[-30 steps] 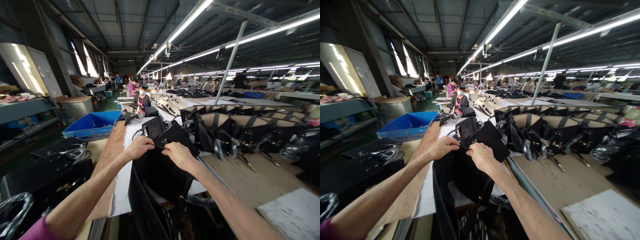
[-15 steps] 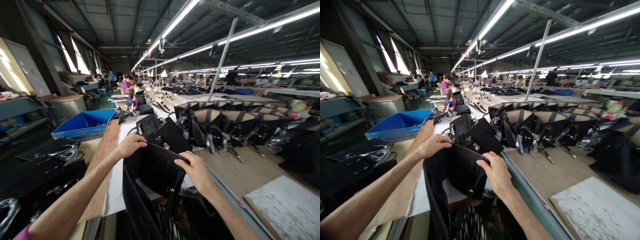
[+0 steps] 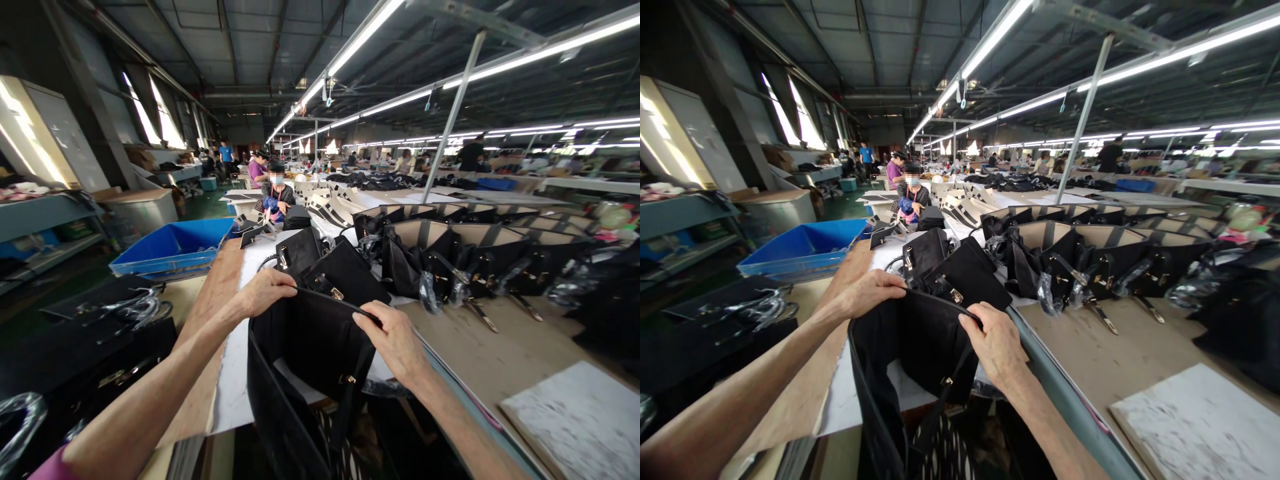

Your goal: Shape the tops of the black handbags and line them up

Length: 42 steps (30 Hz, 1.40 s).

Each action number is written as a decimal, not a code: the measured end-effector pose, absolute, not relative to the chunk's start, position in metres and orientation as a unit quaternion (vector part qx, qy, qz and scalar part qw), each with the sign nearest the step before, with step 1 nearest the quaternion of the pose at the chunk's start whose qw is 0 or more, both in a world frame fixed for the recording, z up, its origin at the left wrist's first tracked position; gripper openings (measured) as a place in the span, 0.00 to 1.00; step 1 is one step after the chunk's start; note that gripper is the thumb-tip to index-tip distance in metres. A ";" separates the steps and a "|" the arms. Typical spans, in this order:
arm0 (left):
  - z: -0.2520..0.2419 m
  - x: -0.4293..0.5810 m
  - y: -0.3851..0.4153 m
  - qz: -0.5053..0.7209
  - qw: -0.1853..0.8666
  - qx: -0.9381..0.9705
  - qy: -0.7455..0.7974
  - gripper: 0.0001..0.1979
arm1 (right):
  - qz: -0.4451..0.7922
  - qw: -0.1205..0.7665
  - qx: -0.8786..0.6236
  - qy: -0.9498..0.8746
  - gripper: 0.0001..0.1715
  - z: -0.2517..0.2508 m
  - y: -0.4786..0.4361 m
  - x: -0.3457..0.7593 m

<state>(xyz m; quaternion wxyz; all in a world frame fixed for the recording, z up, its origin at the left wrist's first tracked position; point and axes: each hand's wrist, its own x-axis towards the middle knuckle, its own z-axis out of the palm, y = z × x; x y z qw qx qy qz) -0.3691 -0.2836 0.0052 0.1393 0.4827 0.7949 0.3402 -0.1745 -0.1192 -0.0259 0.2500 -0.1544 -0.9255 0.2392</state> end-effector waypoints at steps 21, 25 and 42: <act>0.010 -0.353 -0.275 0.396 0.264 0.567 0.672 0.10 | 0.125 0.005 -0.098 -0.987 0.11 0.036 -0.165 -0.234; 0.023 -0.353 -0.287 0.439 0.253 0.530 0.681 0.16 | 0.167 0.026 -0.124 -0.978 0.08 0.021 -0.170 -0.233; -0.022 -0.192 -0.417 0.227 -0.111 0.268 0.930 0.41 | 0.224 0.052 -0.011 -0.973 0.09 0.018 -0.171 -0.254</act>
